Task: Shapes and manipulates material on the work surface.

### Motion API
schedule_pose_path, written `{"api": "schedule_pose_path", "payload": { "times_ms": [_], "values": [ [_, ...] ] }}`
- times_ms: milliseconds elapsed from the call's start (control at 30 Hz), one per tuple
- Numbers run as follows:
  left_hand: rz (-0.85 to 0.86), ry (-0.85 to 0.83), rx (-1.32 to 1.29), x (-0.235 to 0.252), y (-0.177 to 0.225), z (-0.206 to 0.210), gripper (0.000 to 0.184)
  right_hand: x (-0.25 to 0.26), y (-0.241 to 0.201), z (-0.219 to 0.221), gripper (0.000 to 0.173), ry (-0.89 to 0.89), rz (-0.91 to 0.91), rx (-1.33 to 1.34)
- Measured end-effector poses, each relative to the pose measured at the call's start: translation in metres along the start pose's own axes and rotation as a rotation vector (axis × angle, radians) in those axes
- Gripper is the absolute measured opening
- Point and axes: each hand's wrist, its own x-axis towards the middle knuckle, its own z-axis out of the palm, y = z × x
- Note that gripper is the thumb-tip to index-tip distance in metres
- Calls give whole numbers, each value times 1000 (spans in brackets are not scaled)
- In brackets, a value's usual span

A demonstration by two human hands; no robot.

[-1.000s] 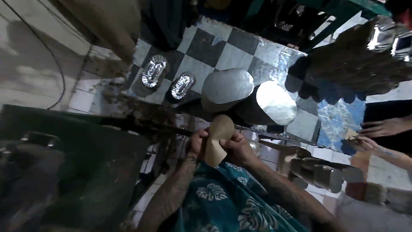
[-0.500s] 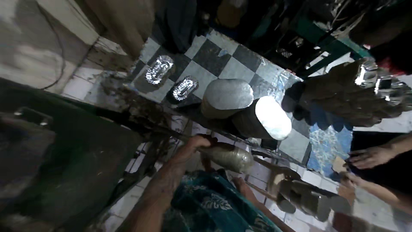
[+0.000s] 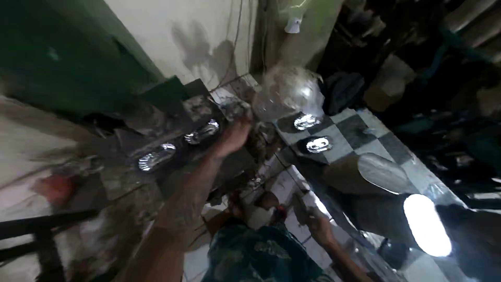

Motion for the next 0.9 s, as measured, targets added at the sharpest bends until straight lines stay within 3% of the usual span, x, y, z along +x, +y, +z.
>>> {"api": "schedule_pose_path", "payload": {
  "times_ms": [100,200,267,333,400,500,567,600,667,700,767,833,900],
  "values": [
    [-159,-131,417,-15,-88,-50,69,61,-75,21,21,69,-281,51],
    [-36,-327,418,-49,-107,-100,51,117,-142,54,15,100,-707,-141],
    [2,-501,513,-80,-121,-125,51,147,-179,83,17,21,-985,-355],
    [-9,-573,686,-92,-158,-146,47,172,-214,114,23,-137,-1202,-616],
    [33,-557,716,-100,-187,-162,41,187,-261,137,28,-390,-1137,-942],
    [50,-585,723,-141,-157,-170,32,213,-289,193,33,-571,-1053,-930],
    [71,-651,429,-185,-117,-172,24,177,-313,233,37,-652,-903,-847],
    [193,-647,253,-206,-106,-165,20,158,-323,255,36,-659,-888,-785],
    [213,-710,47,-233,-74,-149,19,126,-356,270,36,-738,-809,-867],
    [223,-697,9,-243,-65,-142,28,121,-391,259,46,-948,-662,-1125],
    [165,-658,-70,-260,-66,-128,47,144,-361,243,35,-929,-947,-957],
    [113,-574,-140,-273,-64,-120,42,154,-374,186,37,-1079,-949,-1054],
    [-23,-748,22,-269,-41,-122,29,162,-403,95,43,-1137,-781,-987]
  ]
}}
